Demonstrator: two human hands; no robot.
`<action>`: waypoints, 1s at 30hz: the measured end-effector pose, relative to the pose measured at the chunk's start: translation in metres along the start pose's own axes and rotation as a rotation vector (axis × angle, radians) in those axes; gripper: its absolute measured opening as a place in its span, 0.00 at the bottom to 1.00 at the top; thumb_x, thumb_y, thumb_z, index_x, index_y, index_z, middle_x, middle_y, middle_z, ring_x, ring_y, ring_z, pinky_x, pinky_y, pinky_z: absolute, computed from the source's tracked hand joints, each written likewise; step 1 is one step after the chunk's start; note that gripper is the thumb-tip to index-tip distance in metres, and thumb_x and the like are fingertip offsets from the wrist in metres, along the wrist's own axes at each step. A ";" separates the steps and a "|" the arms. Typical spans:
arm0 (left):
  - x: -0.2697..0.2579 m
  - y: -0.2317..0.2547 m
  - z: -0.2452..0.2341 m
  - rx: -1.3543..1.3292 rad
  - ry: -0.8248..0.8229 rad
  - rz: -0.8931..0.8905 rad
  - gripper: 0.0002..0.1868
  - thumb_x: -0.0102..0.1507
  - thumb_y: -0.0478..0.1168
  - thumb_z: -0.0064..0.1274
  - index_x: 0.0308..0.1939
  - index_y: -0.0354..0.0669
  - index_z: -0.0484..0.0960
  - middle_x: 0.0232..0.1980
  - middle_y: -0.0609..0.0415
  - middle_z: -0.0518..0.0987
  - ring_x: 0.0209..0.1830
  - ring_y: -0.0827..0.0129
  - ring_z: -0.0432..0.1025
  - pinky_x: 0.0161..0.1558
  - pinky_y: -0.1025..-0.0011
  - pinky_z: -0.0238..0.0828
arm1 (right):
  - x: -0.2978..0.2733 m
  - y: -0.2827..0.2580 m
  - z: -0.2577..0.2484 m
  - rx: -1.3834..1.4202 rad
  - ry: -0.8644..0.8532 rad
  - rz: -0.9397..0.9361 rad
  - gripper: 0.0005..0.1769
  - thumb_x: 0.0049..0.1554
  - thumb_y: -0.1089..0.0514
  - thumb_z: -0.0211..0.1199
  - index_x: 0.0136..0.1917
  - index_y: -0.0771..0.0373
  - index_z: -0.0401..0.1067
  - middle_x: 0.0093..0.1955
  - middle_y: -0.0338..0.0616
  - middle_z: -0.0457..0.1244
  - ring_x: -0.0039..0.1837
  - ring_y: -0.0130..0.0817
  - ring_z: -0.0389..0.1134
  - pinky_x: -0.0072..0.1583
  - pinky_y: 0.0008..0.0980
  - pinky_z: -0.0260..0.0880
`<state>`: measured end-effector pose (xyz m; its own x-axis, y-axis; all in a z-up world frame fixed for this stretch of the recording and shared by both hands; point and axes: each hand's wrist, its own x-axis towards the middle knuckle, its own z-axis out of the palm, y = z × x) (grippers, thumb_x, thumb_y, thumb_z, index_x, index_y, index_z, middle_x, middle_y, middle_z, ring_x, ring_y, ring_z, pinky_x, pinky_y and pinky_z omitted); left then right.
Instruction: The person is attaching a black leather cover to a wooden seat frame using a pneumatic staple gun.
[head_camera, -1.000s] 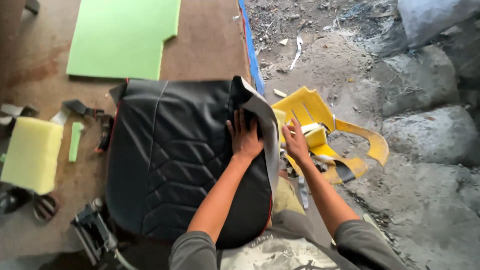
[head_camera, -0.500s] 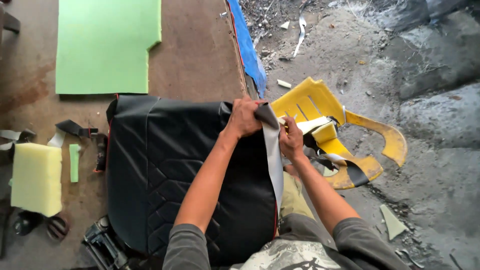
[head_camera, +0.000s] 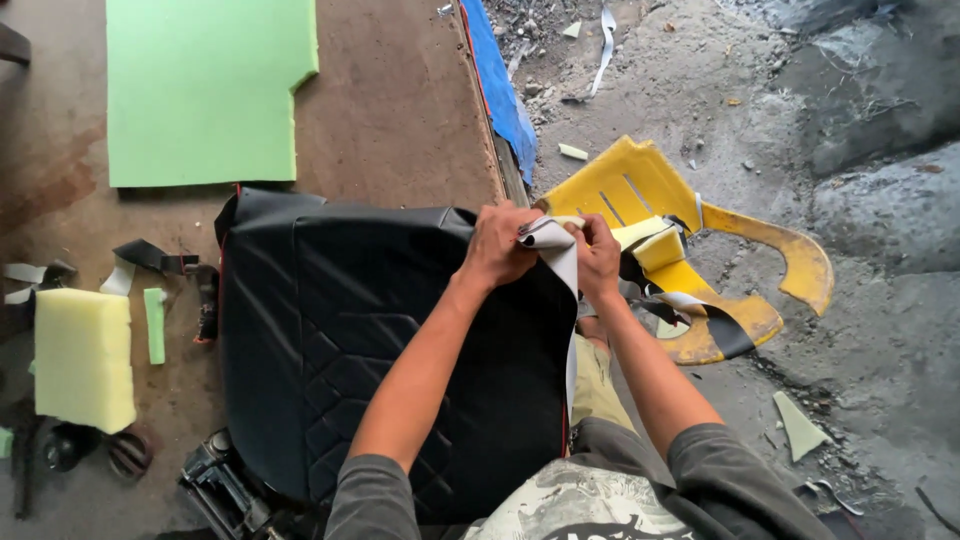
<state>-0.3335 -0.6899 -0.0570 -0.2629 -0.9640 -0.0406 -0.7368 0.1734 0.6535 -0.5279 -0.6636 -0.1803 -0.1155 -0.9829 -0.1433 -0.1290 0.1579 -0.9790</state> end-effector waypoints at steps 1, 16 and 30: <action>0.001 0.003 0.004 0.008 0.046 0.018 0.16 0.42 0.37 0.55 0.32 0.63 0.78 0.31 0.65 0.78 0.40 0.58 0.78 0.48 0.58 0.76 | 0.004 0.006 0.000 0.018 -0.012 0.007 0.06 0.67 0.56 0.65 0.55 0.59 0.76 0.43 0.49 0.71 0.51 0.35 0.74 0.55 0.47 0.75; 0.004 0.019 0.005 0.038 0.011 -0.066 0.11 0.57 0.48 0.48 0.42 0.65 0.81 0.35 0.63 0.83 0.43 0.54 0.81 0.50 0.54 0.80 | -0.054 -0.080 -0.026 -0.057 -0.187 -0.004 0.51 0.53 0.44 0.77 0.79 0.68 0.61 0.69 0.70 0.60 0.68 0.64 0.66 0.67 0.58 0.69; 0.006 -0.010 0.045 0.347 0.245 0.189 0.03 0.61 0.48 0.45 0.35 0.64 0.74 0.25 0.67 0.71 0.27 0.68 0.77 0.32 0.67 0.79 | -0.025 -0.007 -0.009 -0.134 0.059 0.046 0.23 0.43 0.67 0.55 0.49 0.53 0.81 0.35 0.43 0.68 0.46 0.26 0.68 0.51 0.35 0.72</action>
<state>-0.3558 -0.6883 -0.0971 -0.2885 -0.9208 0.2624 -0.8659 0.3679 0.3389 -0.5332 -0.6394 -0.1685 -0.1816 -0.9677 -0.1746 -0.2520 0.2174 -0.9430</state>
